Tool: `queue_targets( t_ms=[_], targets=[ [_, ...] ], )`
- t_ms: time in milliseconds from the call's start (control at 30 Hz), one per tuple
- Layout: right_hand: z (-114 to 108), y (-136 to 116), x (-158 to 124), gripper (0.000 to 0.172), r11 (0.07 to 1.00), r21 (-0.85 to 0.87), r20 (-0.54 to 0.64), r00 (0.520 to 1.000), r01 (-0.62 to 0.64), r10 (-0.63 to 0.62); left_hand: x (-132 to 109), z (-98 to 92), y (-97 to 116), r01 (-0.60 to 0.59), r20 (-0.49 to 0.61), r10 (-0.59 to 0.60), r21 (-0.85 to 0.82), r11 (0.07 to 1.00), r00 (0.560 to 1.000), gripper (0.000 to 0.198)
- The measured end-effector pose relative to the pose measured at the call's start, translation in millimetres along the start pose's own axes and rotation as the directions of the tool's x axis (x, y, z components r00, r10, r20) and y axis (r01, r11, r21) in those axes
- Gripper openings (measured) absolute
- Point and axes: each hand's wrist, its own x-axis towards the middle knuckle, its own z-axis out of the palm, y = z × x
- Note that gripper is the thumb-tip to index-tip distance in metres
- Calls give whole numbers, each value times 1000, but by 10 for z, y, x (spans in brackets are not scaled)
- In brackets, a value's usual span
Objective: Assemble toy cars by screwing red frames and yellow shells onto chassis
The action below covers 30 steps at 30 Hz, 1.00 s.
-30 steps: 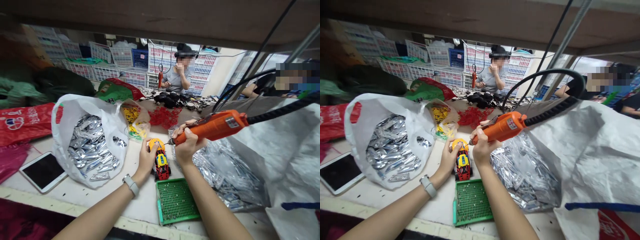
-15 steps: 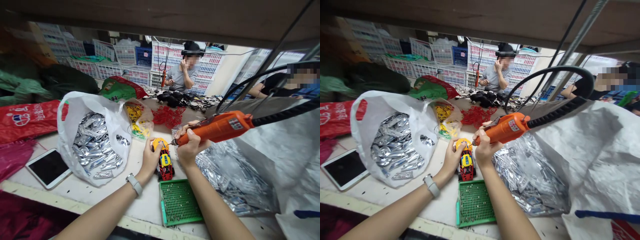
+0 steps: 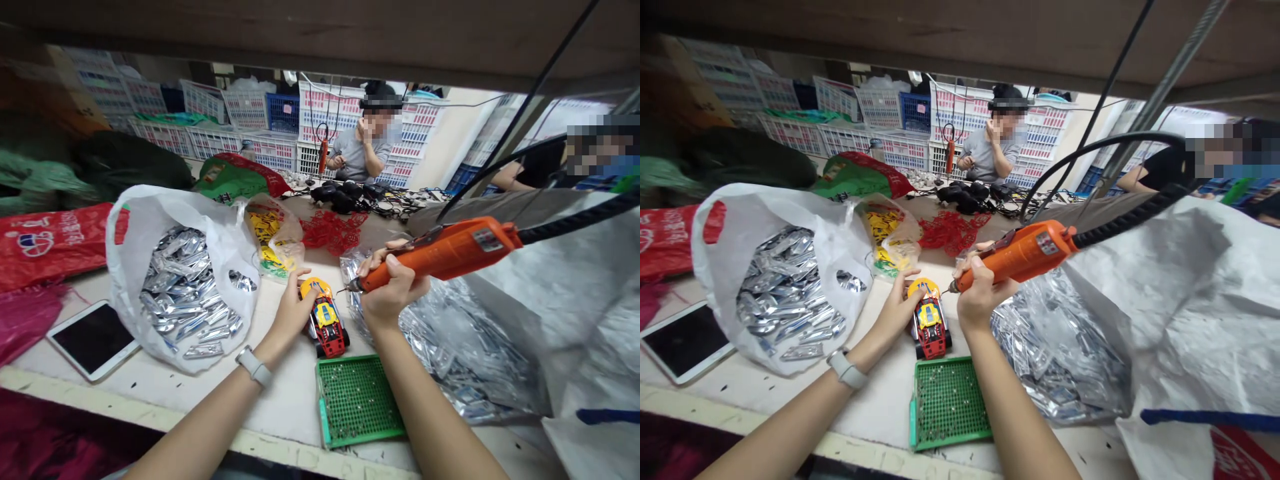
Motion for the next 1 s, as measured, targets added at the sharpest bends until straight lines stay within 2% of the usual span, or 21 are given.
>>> queue_targets(
  t_ms=[167, 333, 633, 800, 1000],
  targets=[
    [-4, 0, 5, 14, 1000, 2, -4, 1000, -21, 21, -16, -46, 8, -145, -2, 147, 122, 982, 989, 38],
    [0, -17, 10, 13, 999, 11, -3, 999, -36, 36, -39, -55, 20, -250, 74, 240, 199, 947, 968, 17],
    [-5, -22, 36, 11, 995, 99, -26, 999, -18, 20, 9, -179, 81, -303, 123, 278, 319, 898, 953, 16],
    [-6, -29, 45, 8, 997, 77, -36, 999, 2, 1, 58, -248, 77, -299, 128, 270, 380, 875, 954, 10],
    [-15, -28, 45, 10, 999, 46, -41, 999, -5, 7, 26, -266, 127, -282, 153, 239, 431, 857, 959, 15]
  ],
)
